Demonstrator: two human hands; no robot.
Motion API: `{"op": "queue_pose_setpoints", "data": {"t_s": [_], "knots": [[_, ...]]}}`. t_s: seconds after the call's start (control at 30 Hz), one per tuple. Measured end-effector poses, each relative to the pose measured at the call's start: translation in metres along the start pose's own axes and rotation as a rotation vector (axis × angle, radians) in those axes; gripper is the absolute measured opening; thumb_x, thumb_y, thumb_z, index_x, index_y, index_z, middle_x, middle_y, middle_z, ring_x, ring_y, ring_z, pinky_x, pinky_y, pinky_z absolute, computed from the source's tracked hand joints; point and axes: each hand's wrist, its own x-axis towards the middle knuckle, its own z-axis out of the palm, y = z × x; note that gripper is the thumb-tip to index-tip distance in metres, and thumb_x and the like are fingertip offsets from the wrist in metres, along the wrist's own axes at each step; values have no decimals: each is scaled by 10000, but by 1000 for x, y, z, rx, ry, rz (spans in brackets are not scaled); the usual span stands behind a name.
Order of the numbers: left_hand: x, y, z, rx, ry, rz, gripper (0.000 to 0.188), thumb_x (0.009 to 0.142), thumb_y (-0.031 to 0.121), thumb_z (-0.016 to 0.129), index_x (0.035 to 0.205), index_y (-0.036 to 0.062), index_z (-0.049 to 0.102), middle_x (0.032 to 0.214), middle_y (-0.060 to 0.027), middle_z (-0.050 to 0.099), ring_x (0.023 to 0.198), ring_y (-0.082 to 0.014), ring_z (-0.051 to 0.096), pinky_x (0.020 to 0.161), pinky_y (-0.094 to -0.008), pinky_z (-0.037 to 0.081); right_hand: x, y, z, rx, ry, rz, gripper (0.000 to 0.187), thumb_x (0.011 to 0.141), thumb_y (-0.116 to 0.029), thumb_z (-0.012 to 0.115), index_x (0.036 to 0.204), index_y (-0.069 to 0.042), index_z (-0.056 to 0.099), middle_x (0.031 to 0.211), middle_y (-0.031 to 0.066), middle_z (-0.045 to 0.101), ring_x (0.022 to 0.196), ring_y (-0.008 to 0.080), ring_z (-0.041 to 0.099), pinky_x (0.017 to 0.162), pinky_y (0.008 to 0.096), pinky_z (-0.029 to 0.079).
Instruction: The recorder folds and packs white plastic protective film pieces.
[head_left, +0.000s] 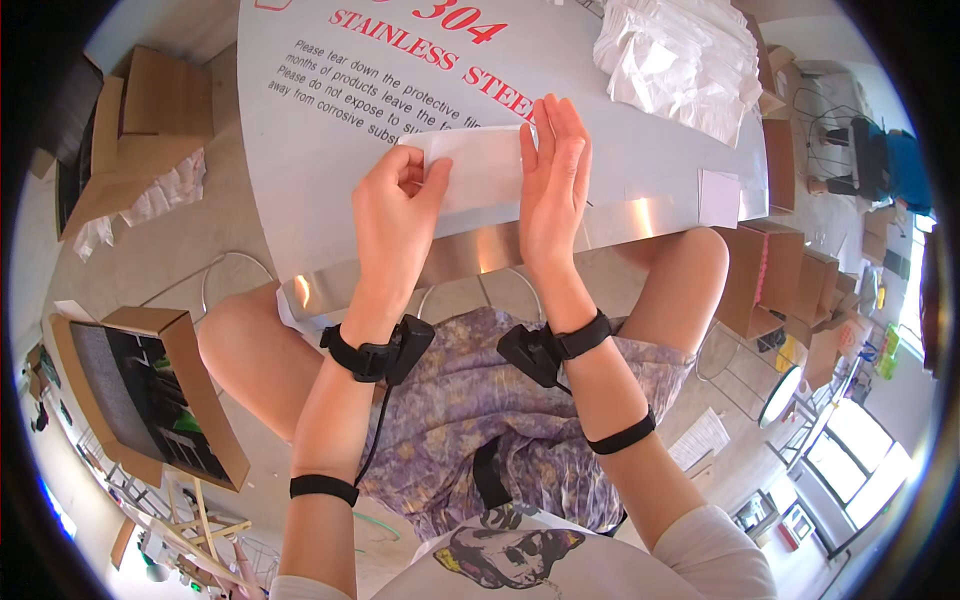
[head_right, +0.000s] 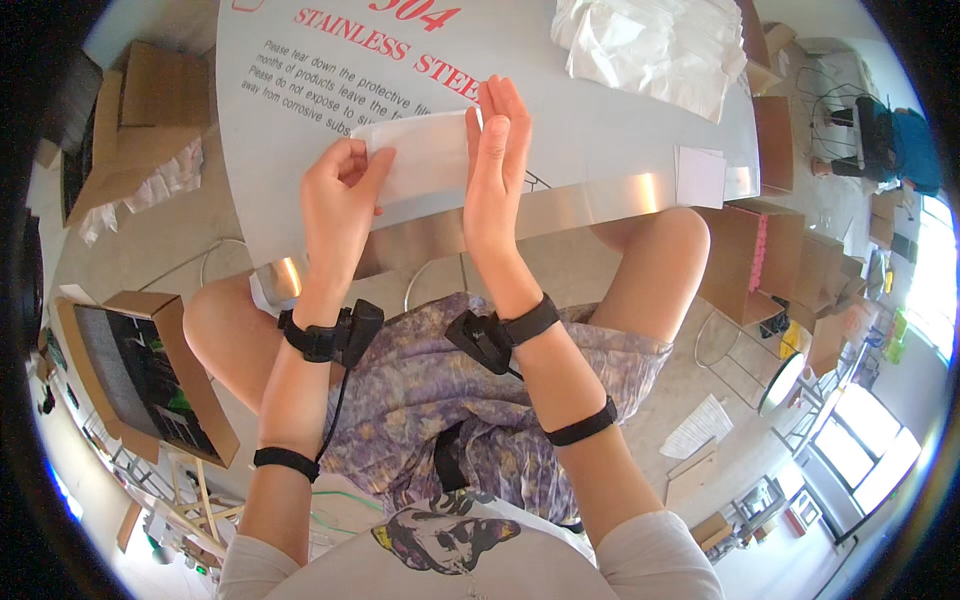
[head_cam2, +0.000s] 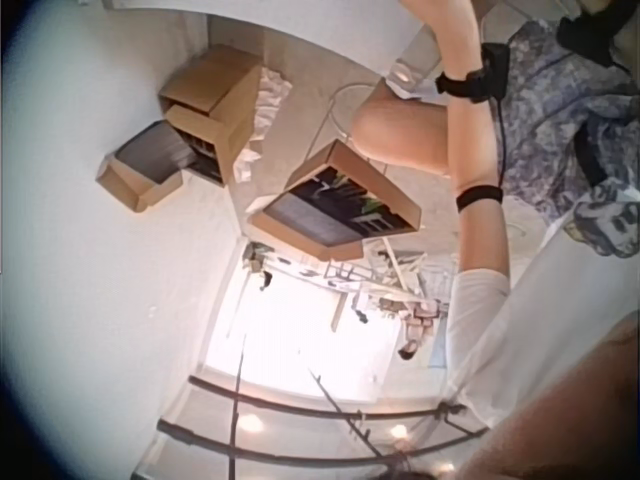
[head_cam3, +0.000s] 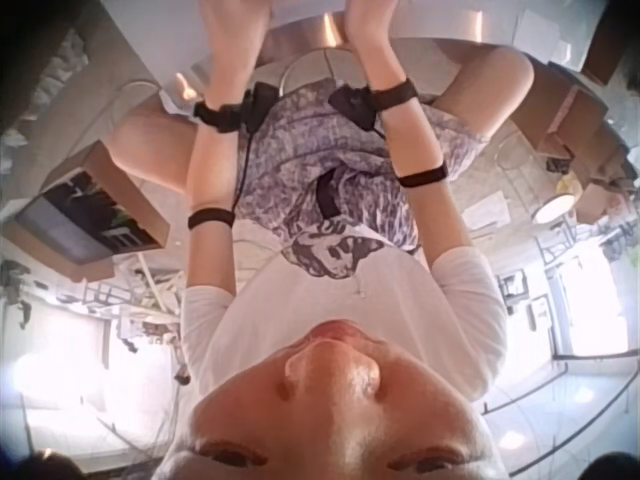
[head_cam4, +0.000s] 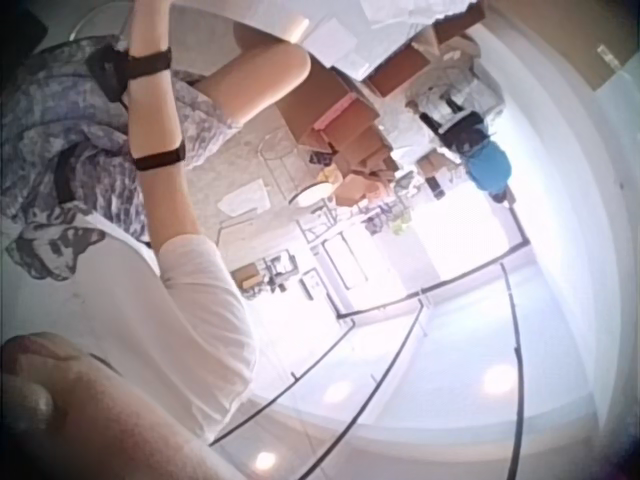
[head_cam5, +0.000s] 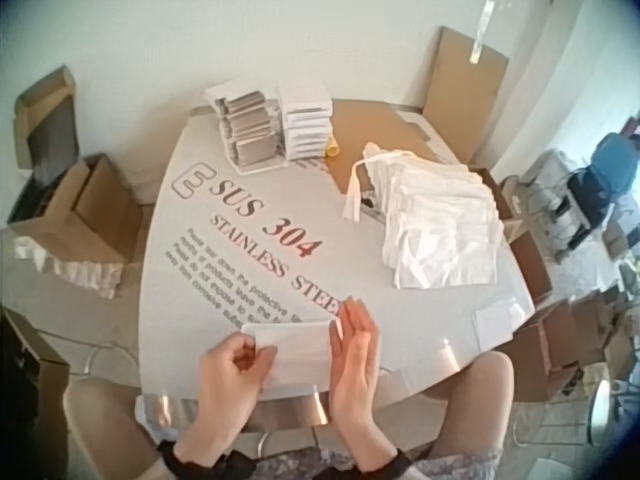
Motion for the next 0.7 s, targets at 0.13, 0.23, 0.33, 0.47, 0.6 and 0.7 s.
{"op": "queue_pose_setpoints", "data": {"t_s": [0.13,0.23,0.33,0.47,0.6,0.7], "knots": [[-2,-2,0,-13,0,-19,168,900,130,692,882,-29,642,751,-39,687,628,-77,599,541,-232,444,2,-7,-9,-59,17,-61,530,1068,-337,397,1475,-10,305,1527,176,348,1431,315,333,1161,472,307],[-1,8,1,-205,-22,-49,168,897,136,696,901,-24,646,766,-46,701,659,-81,625,559,-240,459,1,-26,-14,-334,-68,-116,591,984,-141,559,1482,5,276,1531,169,333,1439,299,316,1163,450,297],[0,23,8,-340,-116,-20,169,897,148,697,942,-12,664,800,-58,712,699,-81,647,592,-245,473,-6,-43,-22,-781,-342,-310,690,900,-38,615,1490,5,259,1538,177,321,1431,310,328,1151,445,300],[6,41,24,-208,-327,274,216,913,187,678,1010,-6,683,894,-57,715,834,-88,645,697,-272,490,-18,-35,-22,-907,-247,-354,612,903,-43,617,1450,20,349,1489,185,400,1390,303,390,1136,429,319],[11,32,41,-323,-305,279,206,968,130,589,1125,14,656,1070,-76,714,1033,-154,642,915,-320,486,-2,-28,-32,-317,279,85,398,959,-91,595,1322,43,505,1343,152,551,1235,256,539,1052,392,419],[10,0,50,328,-44,760,369,971,101,515,1331,16,533,1360,-163,566,1249,-343,545,1037,-457,439,7,-22,-44,119,423,207,315,996,-130,569,1262,37,550,1271,121,601,1156,223,589,991,375,470]]}}
